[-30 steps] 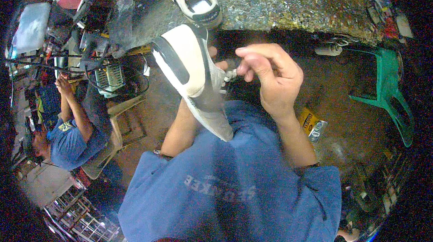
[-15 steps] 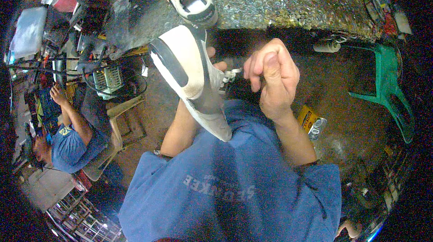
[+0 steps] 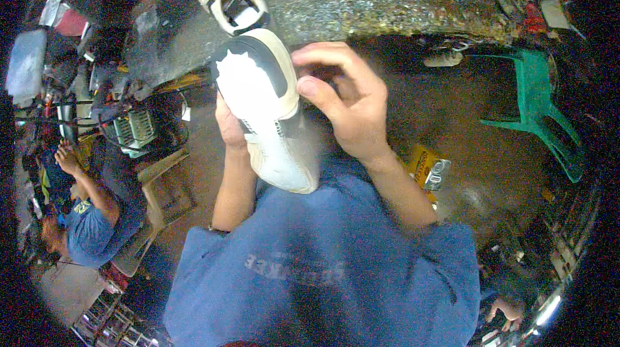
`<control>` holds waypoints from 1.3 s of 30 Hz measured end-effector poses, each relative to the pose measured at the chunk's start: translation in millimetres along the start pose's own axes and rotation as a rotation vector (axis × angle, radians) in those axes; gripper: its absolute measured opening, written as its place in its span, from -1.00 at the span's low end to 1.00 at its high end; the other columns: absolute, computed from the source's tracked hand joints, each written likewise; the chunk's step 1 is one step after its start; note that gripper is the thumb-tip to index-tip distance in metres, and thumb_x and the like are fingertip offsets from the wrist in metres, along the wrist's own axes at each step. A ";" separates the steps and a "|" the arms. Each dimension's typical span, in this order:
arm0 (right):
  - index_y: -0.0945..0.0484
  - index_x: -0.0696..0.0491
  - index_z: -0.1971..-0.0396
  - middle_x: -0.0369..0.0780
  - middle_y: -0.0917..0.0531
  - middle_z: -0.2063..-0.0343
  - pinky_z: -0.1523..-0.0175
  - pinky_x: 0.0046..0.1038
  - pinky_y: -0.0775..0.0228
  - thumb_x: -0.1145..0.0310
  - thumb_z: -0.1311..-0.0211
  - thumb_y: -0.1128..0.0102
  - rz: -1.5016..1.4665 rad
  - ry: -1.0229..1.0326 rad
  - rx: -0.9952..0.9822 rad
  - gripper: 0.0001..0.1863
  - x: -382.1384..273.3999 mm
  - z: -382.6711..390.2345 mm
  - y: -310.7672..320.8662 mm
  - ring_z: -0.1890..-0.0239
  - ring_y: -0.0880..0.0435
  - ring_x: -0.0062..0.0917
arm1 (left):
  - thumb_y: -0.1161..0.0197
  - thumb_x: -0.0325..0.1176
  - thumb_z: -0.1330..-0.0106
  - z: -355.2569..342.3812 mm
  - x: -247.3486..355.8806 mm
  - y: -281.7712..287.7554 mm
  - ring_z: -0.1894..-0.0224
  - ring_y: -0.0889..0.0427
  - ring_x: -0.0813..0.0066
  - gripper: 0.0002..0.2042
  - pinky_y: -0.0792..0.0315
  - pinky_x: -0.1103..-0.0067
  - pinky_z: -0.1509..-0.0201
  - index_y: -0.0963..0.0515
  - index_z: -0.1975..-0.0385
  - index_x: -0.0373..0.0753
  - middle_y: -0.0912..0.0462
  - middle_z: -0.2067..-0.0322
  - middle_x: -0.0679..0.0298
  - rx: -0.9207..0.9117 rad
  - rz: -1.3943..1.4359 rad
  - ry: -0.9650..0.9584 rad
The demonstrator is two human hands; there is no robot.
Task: The person inspects a white sneaker, removes the sole, and uses a metal tool to scrape the interior. They then reattach the sole and inspect the shoe again. Finally, they place the shoe on a shelf and pick up a different shoe to inspect its sole.
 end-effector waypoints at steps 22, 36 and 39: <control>-0.49 0.16 0.03 -0.22 -0.55 0.03 -0.12 -0.56 -0.43 0.52 -0.37 -0.36 -0.160 -0.096 0.025 -0.74 6.5 -0.7 -0.7 0.01 -0.54 -0.62 | -0.02 0.22 -0.58 -1.4 -2.1 -29.1 -0.36 -0.51 0.35 -0.25 -0.41 0.38 -0.46 -0.22 -0.50 -0.29 -0.49 -0.33 0.13 0.089 -0.392 -0.002; -0.53 0.13 0.04 -0.20 -0.58 0.03 -0.26 -0.43 -0.29 0.28 -0.45 -0.21 -0.191 -0.126 0.044 -0.75 19.3 -2.5 11.1 -0.05 -0.51 -0.53 | -0.10 0.12 -0.59 -6.2 -4.5 -31.2 -0.28 -0.55 0.43 -0.40 -0.45 0.47 -0.38 -0.31 -0.37 -0.23 -0.54 -0.25 0.17 0.101 -0.380 0.033; -0.52 0.14 0.02 -0.21 -0.58 0.03 -0.23 -0.46 -0.31 0.28 -0.45 -0.23 -0.103 -0.124 0.040 -0.72 18.5 -2.3 11.9 -0.04 -0.51 -0.55 | -0.09 0.11 -0.60 -7.0 -3.7 -35.6 -0.27 -0.56 0.43 -0.41 -0.45 0.49 -0.37 -0.31 -0.37 -0.24 -0.55 -0.23 0.17 0.053 -0.334 0.004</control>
Point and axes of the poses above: each hand's wrist, its own z-axis away from the middle knuckle, its own y-axis out of the back of the hand, x = y × z, the point moved 5 cm from there along -z, towards the middle knuckle
